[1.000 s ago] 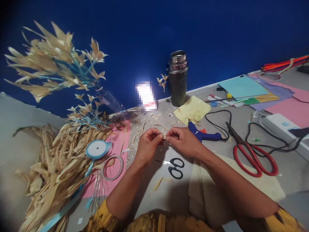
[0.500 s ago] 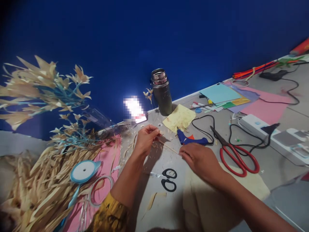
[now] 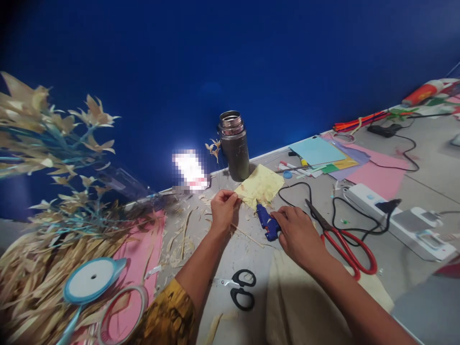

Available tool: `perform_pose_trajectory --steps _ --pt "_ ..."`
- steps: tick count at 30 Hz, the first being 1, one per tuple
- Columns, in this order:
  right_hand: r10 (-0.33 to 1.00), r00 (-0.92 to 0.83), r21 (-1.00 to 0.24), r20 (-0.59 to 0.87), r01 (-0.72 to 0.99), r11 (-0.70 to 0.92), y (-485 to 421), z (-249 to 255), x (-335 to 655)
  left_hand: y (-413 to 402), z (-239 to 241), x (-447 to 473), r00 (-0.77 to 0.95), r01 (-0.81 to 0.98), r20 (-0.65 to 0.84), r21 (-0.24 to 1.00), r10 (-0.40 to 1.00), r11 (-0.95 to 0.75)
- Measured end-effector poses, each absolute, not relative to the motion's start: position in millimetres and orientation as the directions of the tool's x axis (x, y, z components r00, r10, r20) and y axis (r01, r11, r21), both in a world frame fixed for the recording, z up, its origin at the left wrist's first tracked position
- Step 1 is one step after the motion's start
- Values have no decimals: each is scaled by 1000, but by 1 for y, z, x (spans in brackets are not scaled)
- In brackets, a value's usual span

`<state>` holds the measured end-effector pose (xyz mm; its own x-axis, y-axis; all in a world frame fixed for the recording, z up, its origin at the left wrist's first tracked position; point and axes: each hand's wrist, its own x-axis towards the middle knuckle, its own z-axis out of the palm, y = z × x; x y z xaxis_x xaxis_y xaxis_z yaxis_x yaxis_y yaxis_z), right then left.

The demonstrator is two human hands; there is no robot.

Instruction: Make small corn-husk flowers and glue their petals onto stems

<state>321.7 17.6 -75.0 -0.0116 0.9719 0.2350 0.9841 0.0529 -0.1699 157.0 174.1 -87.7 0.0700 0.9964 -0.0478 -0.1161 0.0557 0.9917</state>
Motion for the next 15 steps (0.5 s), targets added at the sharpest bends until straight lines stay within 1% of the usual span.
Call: perform_pose_trajectory --steps 3,5,7,11,13,15 --pt "977 5 -173 214 984 33 21 -76 324 177 -91 156 51 -79 -44 996 998 48" --pt "974 10 -193 225 981 34 22 -79 328 178 -91 155 46 -63 -42 997 998 45" --pt "966 25 -264 257 963 46 22 -83 331 178 -89 155 43 -62 -42 997 998 45" --pt "940 69 -483 333 869 108 18 -84 332 173 -83 157 53 -113 -56 992 997 61" --pt "934 67 -526 352 839 138 17 -81 329 167 -80 158 66 -142 -62 987 996 71" --pt "934 38 -518 354 840 162 17 -76 323 161 -76 160 83 -176 -68 981 994 82"
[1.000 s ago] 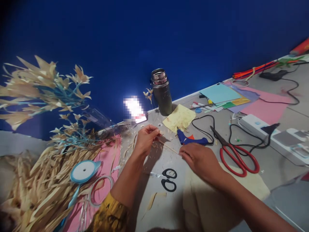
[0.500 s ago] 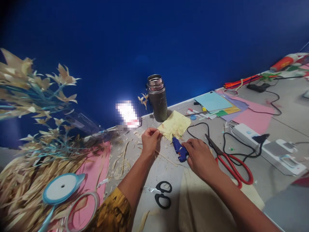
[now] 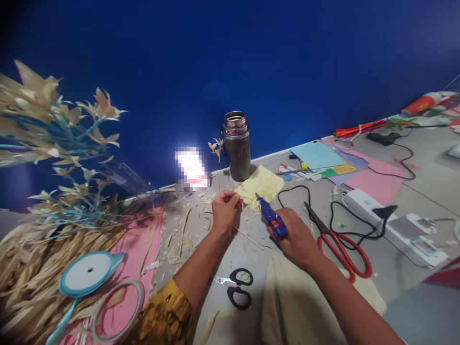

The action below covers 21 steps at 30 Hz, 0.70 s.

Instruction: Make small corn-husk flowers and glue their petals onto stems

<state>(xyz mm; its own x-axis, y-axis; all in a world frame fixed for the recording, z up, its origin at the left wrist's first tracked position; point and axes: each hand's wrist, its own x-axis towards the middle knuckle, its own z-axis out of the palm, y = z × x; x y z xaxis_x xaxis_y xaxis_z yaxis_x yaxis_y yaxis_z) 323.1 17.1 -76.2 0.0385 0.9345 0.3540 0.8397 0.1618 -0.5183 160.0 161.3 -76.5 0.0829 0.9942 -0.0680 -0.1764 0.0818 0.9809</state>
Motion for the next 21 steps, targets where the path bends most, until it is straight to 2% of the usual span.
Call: perform_pose_trajectory --steps 4,10,15,21 --pt "936 -25 -455 351 869 194 19 -71 314 153 -73 163 116 -281 -113 949 987 142" --pt "937 -125 -380 326 890 251 19 -72 310 147 -72 169 151 -339 -165 918 975 208" --pt "956 -121 -324 267 923 208 19 -73 310 147 -70 169 182 -426 -209 864 961 268" --pt "950 -121 -292 289 934 208 19 -75 311 148 -70 167 185 -447 -234 845 954 294"
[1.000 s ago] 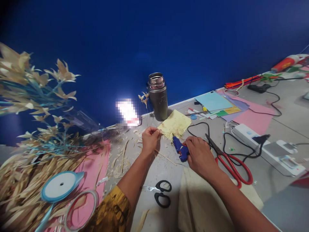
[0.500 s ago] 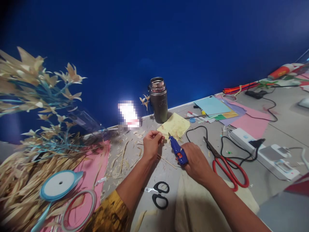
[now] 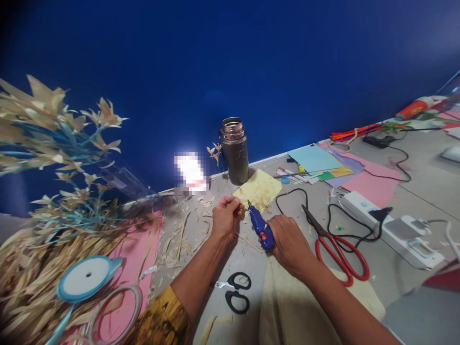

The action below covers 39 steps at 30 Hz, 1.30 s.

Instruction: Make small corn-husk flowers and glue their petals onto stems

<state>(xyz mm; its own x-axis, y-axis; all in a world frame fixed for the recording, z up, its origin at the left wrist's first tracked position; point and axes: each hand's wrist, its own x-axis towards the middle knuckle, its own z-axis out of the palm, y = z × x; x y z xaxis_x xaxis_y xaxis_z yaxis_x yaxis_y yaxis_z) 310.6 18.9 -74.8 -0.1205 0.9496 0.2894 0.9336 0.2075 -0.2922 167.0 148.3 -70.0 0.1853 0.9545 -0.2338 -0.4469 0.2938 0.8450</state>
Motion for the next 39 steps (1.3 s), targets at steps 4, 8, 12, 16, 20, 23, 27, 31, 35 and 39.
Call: perform_pose_trajectory --steps 4,8,12,16,20,23,27,31,35,39 --pt "953 -140 -269 267 939 214 20 -74 310 148 -68 167 224 -461 -248 825 943 326" --pt "963 -92 -243 255 957 156 20 -76 312 149 -69 167 230 -476 -258 811 938 340" --pt "951 -100 -252 293 951 178 20 -77 312 150 -71 167 222 -486 -261 805 939 339" --pt "952 -139 -223 272 953 203 21 -75 310 149 -70 168 240 -496 -261 795 935 349" --pt "963 -78 -208 258 969 134 21 -75 311 150 -69 167 229 -521 -257 782 939 341" --pt "952 -65 -251 299 957 144 20 -75 312 152 -70 166 216 -530 -263 777 940 339" --pt "947 -114 -272 300 941 199 21 -75 309 152 -71 167 222 -534 -271 770 937 349" --pt "967 -47 -188 249 977 96 22 -78 311 151 -69 165 242 -537 -265 765 934 356" --pt "979 12 -122 204 992 13 23 -81 315 152 -68 164 246 -531 -243 776 938 340" --pt "990 45 -135 132 991 -27 21 -79 315 151 -65 163 240 -504 -221 804 945 316"
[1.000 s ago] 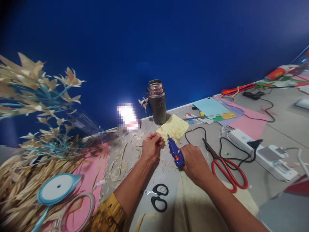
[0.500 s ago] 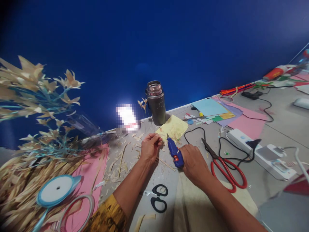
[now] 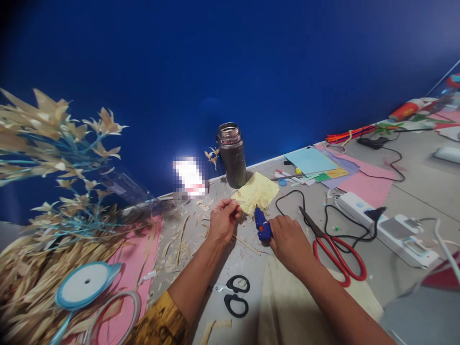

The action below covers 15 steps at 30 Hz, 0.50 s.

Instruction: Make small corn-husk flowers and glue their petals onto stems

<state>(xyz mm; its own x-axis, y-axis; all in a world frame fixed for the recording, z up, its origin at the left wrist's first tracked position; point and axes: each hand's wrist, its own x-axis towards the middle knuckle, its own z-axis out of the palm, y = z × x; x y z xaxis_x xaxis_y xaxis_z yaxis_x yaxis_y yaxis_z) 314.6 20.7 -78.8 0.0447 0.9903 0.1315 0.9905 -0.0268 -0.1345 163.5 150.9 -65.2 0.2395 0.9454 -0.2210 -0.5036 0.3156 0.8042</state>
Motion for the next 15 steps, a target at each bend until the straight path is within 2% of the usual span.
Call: perform_pose_trajectory --steps 3,6,8,11,15 --pt "987 27 -215 159 976 8 16 -74 319 147 -59 160 211 -375 -127 905 969 200" --pt "963 -13 -307 269 947 99 16 -63 329 141 -49 155 225 -121 96 990 970 -70" --pt "936 19 -386 351 914 127 23 -50 334 136 -42 151 296 8 221 972 929 -233" --pt "914 97 -466 395 878 108 40 -26 332 130 -35 149 452 122 321 902 832 -415" --pt "970 9 -490 244 864 115 56 -2 321 124 -29 148 578 179 375 809 725 -560"
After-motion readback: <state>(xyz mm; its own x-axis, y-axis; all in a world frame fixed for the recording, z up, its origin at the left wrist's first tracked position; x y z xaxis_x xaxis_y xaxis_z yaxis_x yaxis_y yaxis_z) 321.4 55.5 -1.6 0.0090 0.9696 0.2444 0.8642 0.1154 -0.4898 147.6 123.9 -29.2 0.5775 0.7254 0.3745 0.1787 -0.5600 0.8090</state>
